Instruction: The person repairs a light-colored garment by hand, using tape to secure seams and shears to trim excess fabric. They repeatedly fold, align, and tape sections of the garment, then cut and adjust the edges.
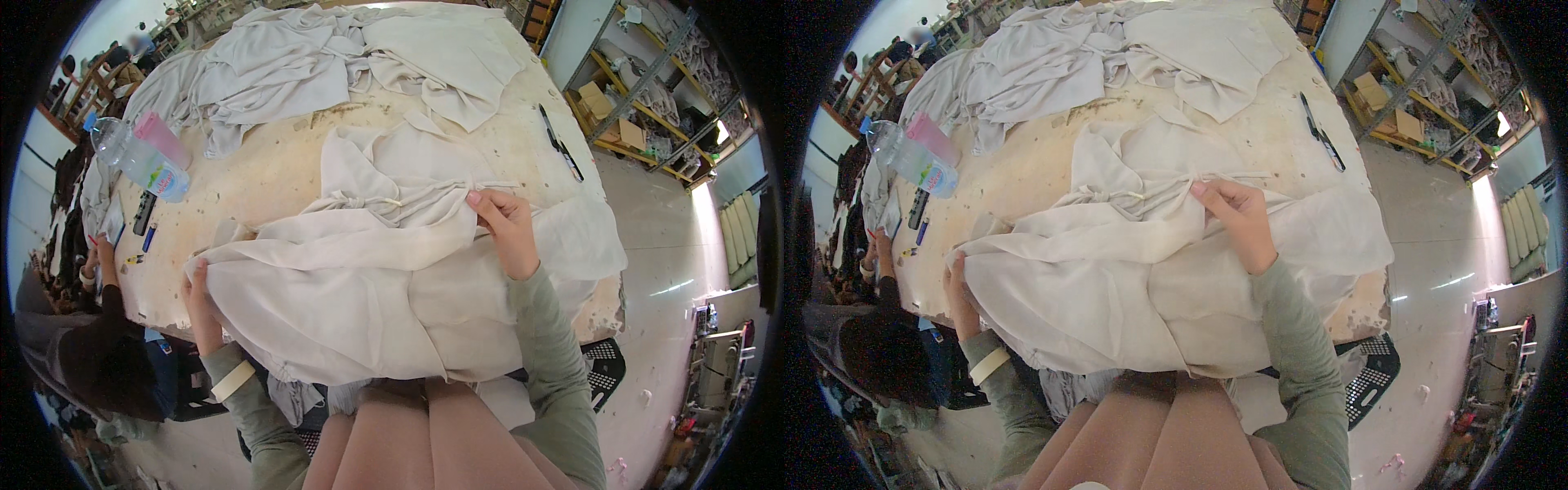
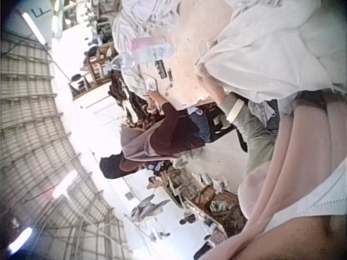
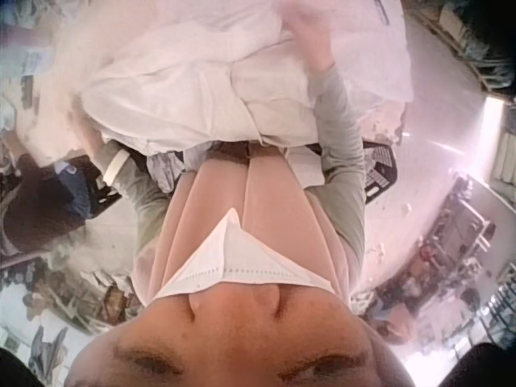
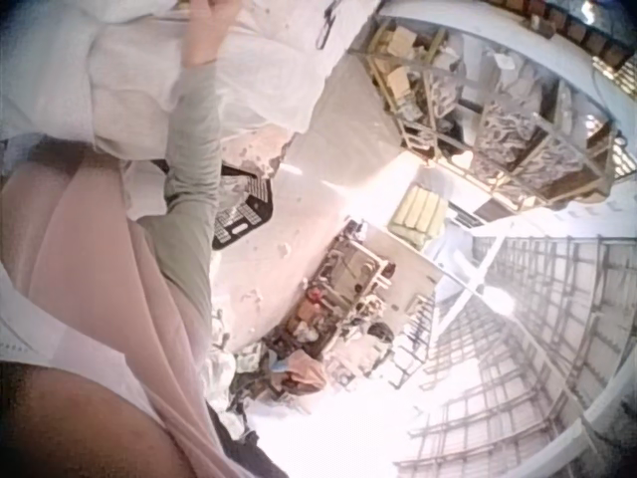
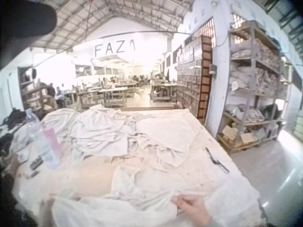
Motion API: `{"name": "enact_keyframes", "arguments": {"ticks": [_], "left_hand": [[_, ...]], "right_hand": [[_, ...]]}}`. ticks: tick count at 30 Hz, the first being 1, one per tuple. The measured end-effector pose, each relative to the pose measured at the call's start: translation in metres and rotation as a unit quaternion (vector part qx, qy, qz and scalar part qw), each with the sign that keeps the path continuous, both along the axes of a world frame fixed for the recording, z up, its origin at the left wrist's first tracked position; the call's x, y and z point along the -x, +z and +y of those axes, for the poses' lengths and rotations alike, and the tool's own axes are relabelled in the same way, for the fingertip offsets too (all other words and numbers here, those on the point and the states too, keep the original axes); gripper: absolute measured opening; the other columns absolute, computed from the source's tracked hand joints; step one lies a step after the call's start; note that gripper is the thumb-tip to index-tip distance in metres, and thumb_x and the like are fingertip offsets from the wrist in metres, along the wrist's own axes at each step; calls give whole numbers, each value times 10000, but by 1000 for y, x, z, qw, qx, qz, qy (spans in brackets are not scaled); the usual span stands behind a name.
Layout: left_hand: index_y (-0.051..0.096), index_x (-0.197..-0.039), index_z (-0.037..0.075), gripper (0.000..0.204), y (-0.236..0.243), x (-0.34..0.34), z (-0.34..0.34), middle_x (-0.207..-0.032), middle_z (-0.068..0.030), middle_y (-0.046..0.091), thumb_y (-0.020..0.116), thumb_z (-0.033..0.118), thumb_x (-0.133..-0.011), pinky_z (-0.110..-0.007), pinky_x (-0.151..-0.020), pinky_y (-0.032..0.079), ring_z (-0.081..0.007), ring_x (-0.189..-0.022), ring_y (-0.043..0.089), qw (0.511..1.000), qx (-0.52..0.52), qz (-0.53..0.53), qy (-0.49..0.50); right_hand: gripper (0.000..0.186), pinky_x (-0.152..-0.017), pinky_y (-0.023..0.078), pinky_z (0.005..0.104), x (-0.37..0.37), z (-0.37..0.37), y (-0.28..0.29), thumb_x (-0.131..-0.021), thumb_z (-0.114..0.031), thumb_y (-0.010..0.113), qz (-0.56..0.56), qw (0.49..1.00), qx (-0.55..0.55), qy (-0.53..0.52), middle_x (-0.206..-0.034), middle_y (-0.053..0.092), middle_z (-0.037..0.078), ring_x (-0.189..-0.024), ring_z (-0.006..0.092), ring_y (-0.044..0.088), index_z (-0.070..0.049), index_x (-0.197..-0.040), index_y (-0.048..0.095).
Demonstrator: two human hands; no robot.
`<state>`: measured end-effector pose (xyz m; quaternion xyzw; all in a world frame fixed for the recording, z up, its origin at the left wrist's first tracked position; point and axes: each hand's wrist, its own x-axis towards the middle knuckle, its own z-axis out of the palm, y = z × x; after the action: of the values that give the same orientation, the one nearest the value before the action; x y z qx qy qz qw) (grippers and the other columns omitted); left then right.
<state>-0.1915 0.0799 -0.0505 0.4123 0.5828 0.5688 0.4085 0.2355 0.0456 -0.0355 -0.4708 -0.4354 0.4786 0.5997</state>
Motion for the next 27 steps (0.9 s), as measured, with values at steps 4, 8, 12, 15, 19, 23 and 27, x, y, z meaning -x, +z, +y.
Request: {"name": "enact_keyframes", "arguments": {"ticks": [4, 8, 12, 15, 19, 23, 27], "left_hand": [[577, -1107, 19, 289, -1, -29, -2, -1023, -88, 620, 594, 202, -885, -261, -768, 486, -154, -899, 600, 997, -53, -28, -44], [587, -1133, 33, 275, -3, -73, -20, -1054, -80, 629, 572, 154, -887, -290, -830, 480, -164, -946, 602, 996, -66, -9, -52], [557, -1187, 25, 290, 12, -112, -42, -1122, -88, 606, 554, 117, -912, -313, -888, 468, -168, -1032, 568, 979, -50, 39, -194], [558, -1197, 19, 282, 37, -112, -47, -1083, -95, 628, 514, 96, -930, -309, -891, 457, -162, -1007, 579, 959, -133, 38, -246], [551, -1214, 18, 291, 72, -68, -46, -1096, -104, 622, 495, 143, -957, -273, -872, 458, -149, -998, 581, 984, -132, -25, -121], [554, -1200, -10, 338, 87, -14, -53, -1021, -84, 643, 541, 208, -943, -242, -811, 467, -117, -902, 589, 986, -159, 3, 56], [588, -1142, -18, 338, 77, 5, -61, -929, -59, 641, 590, 228, -911, -222, -748, 459, -95, -811, 580, 986, -149, 28, 69]], "right_hand": [[210, -553, 372, 200, 5, -5, 2, -887, -179, 624, -33, 999, 32, 12, -696, 570, -29, -620, 40, 482, 1, -781, 642], [182, -551, 357, 186, 21, -10, 4, -888, -166, 625, -82, 996, 22, 15, -759, 568, -30, -646, 33, 478, 4, -826, 638], [94, -677, 386, 221, 47, -14, 14, -855, -59, 591, -194, 970, -125, 77, -882, 553, 16, -793, 84, 493, -1, -918, 628], [195, -765, 387, 238, 45, -13, 33, -828, -62, 593, -176, 965, -175, 84, -983, 560, 43, -887, 122, 501, -3, -1011, 618], [313, -832, 396, 243, -9, 10, 59, -864, -145, 559, -17, 985, -147, -89, -1107, 552, 51, -970, 129, 507, -29, -1154, 569], [414, -982, 405, 259, -112, 33, 61, -915, -213, 535, 96, 989, -98, -63, -1371, 425, 108, -1231, 159, 441, -50, -1292, 479], [324, -939, 439, 247, -173, 40, 41, -927, -223, 542, 95, 985, -132, -48, -1279, 517, 99, -1149, 140, 509, -39, -1193, 543]]}}
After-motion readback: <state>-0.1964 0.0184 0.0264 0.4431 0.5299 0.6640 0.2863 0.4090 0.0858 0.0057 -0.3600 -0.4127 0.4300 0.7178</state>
